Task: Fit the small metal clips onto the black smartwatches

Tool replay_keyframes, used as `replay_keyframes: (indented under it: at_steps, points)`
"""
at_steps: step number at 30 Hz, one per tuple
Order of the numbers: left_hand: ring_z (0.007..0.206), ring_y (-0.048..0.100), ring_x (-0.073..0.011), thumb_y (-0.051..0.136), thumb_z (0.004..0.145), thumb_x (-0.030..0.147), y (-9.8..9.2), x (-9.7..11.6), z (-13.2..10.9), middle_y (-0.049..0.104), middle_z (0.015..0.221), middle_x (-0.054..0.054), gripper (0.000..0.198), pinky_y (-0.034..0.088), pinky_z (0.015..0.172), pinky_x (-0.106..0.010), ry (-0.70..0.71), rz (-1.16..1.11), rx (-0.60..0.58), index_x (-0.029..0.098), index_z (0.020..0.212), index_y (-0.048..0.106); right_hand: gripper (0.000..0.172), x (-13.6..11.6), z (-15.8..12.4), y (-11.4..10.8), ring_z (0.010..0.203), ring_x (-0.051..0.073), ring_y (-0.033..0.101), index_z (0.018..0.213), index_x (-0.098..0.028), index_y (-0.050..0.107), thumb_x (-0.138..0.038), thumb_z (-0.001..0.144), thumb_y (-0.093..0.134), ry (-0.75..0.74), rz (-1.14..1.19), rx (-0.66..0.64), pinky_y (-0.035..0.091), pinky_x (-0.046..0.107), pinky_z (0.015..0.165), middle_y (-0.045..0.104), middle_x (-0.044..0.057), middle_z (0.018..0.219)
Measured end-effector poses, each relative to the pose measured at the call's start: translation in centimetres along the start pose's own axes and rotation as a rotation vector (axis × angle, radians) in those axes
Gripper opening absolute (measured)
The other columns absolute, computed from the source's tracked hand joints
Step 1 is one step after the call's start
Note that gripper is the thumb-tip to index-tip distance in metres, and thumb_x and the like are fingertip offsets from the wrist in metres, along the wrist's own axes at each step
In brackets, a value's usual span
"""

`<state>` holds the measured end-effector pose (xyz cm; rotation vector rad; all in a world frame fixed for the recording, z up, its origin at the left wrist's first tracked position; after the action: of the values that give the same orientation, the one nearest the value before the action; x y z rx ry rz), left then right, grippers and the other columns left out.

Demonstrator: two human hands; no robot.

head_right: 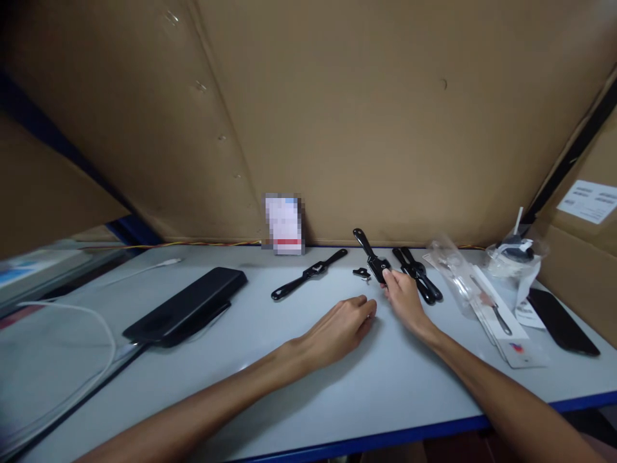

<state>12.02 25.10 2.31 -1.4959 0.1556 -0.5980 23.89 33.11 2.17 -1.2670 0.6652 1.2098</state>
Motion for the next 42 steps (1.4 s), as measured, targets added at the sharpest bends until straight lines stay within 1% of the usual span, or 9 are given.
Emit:
replay_keyframes:
  at_steps: [3, 6, 9, 12, 20, 26, 30, 37, 42]
  points:
    - [0.075, 0.064, -0.0183, 0.046, 0.086, 0.004, -0.6, -0.5, -0.2, 0.068, 0.093, -0.008, 0.022, 0.049, 0.069, -0.031, 0.009, -0.135, 0.125, 0.016, 0.098, 0.059, 0.055, 0.2, 0.1, -0.1, 0.05, 0.016, 0.043, 0.063, -0.022, 0.049, -0.07, 0.089, 0.045, -0.002, -0.018, 0.009, 0.031, 0.029, 0.05, 0.049, 0.0, 0.052]
    - [0.073, 0.064, -0.0163, 0.048, 0.092, 0.012, -2.3, -1.5, -0.5, 0.07, 0.085, -0.003, 0.017, 0.05, 0.069, -0.029, 0.004, -0.356, 0.351, 0.019, 0.106, 0.057, 0.052, 0.0, 0.0, 0.1, 0.053, 0.017, 0.047, 0.062, -0.023, 0.048, -0.066, 0.091, 0.043, -0.011, -0.064, -0.003, 0.032, 0.029, 0.052, 0.049, 0.0, 0.052]
    - [0.071, 0.065, -0.0151, 0.055, 0.094, 0.019, -4.3, -2.7, -1.0, 0.071, 0.081, -0.001, 0.007, 0.051, 0.068, -0.028, -0.023, -0.51, 0.542, 0.02, 0.1, 0.057, 0.05, -0.6, -0.5, 0.5, 0.057, 0.018, 0.051, 0.061, -0.023, 0.048, -0.06, 0.094, 0.042, -0.045, -0.113, -0.021, 0.034, 0.029, 0.055, 0.052, 0.001, 0.055]
    - [0.068, 0.066, -0.0148, 0.058, 0.093, 0.02, -5.5, -3.5, -1.3, 0.072, 0.078, -0.001, 0.003, 0.052, 0.066, -0.027, -0.034, -0.554, 0.64, 0.02, 0.096, 0.058, 0.047, -1.4, -1.2, 1.2, 0.063, 0.02, 0.055, 0.063, -0.022, 0.051, -0.052, 0.098, 0.042, -0.087, -0.16, -0.061, 0.037, 0.029, 0.059, 0.056, 0.002, 0.058]
    - [0.073, 0.068, -0.0167, 0.057, 0.092, 0.011, -4.4, -3.8, -0.6, 0.075, 0.084, -0.002, 0.01, 0.047, 0.067, -0.027, -0.022, -0.438, 0.58, 0.02, 0.092, 0.061, 0.039, -2.3, -2.7, 2.7, 0.065, 0.019, 0.056, 0.066, -0.022, 0.052, -0.035, 0.101, 0.04, -0.147, -0.258, -0.162, 0.036, 0.029, 0.064, 0.062, 0.003, 0.064]
    - [0.067, 0.061, -0.0146, 0.053, 0.094, 0.014, -3.6, -3.9, -0.8, 0.071, 0.082, -0.002, 0.011, 0.044, 0.065, -0.026, 0.01, -0.34, 0.544, 0.018, 0.09, 0.063, 0.036, -2.3, -2.5, 2.7, 0.065, 0.018, 0.057, 0.068, -0.02, 0.057, -0.029, 0.101, 0.043, -0.136, -0.27, -0.141, 0.037, 0.028, 0.065, 0.065, 0.003, 0.067]
    - [0.067, 0.059, -0.0144, 0.054, 0.094, 0.015, -3.5, -4.1, -0.8, 0.069, 0.08, -0.002, 0.011, 0.044, 0.065, -0.027, 0.028, -0.328, 0.56, 0.018, 0.089, 0.063, 0.037, -2.4, -2.5, 2.7, 0.064, 0.018, 0.058, 0.066, -0.02, 0.055, -0.029, 0.101, 0.045, -0.124, -0.261, -0.141, 0.038, 0.028, 0.065, 0.063, 0.001, 0.064]
    - [0.08, 0.064, -0.018, 0.053, 0.095, 0.014, -3.6, -3.4, -0.9, 0.071, 0.089, -0.004, 0.013, 0.05, 0.074, -0.03, 0.079, -0.276, 0.584, 0.019, 0.093, 0.065, 0.035, -2.3, -2.8, 3.0, 0.067, 0.018, 0.058, 0.069, -0.02, 0.056, -0.026, 0.102, 0.043, -0.188, -0.353, -0.142, 0.036, 0.029, 0.065, 0.067, 0.004, 0.07]
    - [0.078, 0.062, -0.0173, 0.052, 0.095, 0.012, -3.7, -3.4, -0.9, 0.067, 0.087, -0.003, 0.013, 0.049, 0.071, -0.03, 0.081, -0.23, 0.575, 0.019, 0.092, 0.063, 0.035, -2.1, -2.9, 3.2, 0.068, 0.019, 0.06, 0.071, -0.02, 0.056, -0.028, 0.103, 0.042, -0.196, -0.378, -0.154, 0.036, 0.029, 0.065, 0.069, 0.005, 0.073]
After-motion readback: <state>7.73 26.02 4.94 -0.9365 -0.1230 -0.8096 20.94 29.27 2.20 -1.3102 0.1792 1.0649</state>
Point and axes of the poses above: each hand's wrist, its own z-axis towards the middle knuckle, its own y-axis out of the palm, x = y × z, the point moved 6 cm from there along z, towards the middle knuckle
